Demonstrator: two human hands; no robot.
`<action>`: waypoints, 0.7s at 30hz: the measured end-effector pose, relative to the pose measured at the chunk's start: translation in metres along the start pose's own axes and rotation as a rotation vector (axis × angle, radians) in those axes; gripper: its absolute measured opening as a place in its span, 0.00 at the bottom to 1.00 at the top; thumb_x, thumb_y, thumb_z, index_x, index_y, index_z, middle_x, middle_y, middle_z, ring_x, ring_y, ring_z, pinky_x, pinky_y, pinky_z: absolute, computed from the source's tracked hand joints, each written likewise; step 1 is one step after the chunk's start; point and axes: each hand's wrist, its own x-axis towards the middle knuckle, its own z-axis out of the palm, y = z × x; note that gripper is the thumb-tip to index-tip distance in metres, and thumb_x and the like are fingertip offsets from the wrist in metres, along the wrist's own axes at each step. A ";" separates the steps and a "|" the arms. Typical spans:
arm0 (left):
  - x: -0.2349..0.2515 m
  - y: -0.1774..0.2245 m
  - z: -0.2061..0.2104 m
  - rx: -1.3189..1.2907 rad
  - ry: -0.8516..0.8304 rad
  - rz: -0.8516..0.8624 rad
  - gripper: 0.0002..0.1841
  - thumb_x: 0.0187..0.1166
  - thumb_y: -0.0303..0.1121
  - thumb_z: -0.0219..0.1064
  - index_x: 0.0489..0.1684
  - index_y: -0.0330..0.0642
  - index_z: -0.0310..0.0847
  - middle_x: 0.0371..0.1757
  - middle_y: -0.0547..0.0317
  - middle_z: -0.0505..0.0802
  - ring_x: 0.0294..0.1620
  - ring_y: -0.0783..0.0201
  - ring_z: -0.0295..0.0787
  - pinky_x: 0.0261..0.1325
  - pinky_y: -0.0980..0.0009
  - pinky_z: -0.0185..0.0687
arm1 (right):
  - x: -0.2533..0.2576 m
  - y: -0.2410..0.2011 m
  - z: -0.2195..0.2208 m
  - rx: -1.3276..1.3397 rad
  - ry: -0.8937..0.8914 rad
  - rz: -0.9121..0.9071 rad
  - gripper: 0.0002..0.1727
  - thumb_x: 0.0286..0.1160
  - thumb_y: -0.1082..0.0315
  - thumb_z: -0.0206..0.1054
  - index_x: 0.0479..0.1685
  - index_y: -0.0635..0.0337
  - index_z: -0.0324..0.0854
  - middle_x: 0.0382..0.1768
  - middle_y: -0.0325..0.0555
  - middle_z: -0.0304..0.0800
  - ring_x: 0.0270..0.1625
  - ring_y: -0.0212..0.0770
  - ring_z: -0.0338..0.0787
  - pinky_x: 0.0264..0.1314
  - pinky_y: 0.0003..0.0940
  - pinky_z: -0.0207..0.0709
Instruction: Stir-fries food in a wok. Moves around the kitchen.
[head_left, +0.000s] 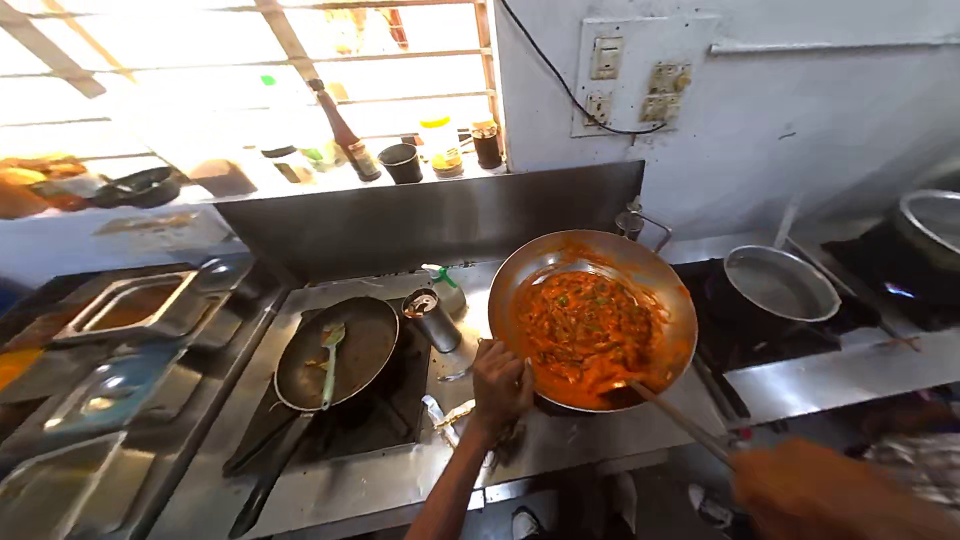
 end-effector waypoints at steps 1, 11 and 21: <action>-0.001 0.014 0.000 -0.006 0.008 -0.021 0.23 0.76 0.38 0.62 0.03 0.49 0.70 0.11 0.65 0.78 0.22 0.64 0.79 0.45 0.59 0.77 | -0.001 0.026 0.014 -0.070 0.003 -0.022 0.22 0.83 0.51 0.64 0.23 0.57 0.75 0.19 0.44 0.75 0.24 0.38 0.78 0.30 0.36 0.77; 0.003 0.063 0.004 0.075 -0.006 -0.106 0.20 0.72 0.38 0.61 0.03 0.51 0.71 0.12 0.67 0.78 0.22 0.64 0.79 0.47 0.58 0.76 | -0.026 0.154 0.053 -0.381 -0.027 -0.229 0.23 0.84 0.53 0.58 0.17 0.54 0.71 0.17 0.44 0.73 0.24 0.42 0.78 0.34 0.41 0.76; 0.004 0.064 0.004 0.068 -0.002 -0.083 0.21 0.74 0.39 0.61 0.04 0.51 0.71 0.12 0.67 0.78 0.23 0.64 0.78 0.47 0.60 0.75 | -0.008 0.175 0.072 -0.423 -0.035 -0.279 0.24 0.86 0.53 0.55 0.18 0.55 0.70 0.17 0.44 0.73 0.23 0.43 0.78 0.31 0.40 0.76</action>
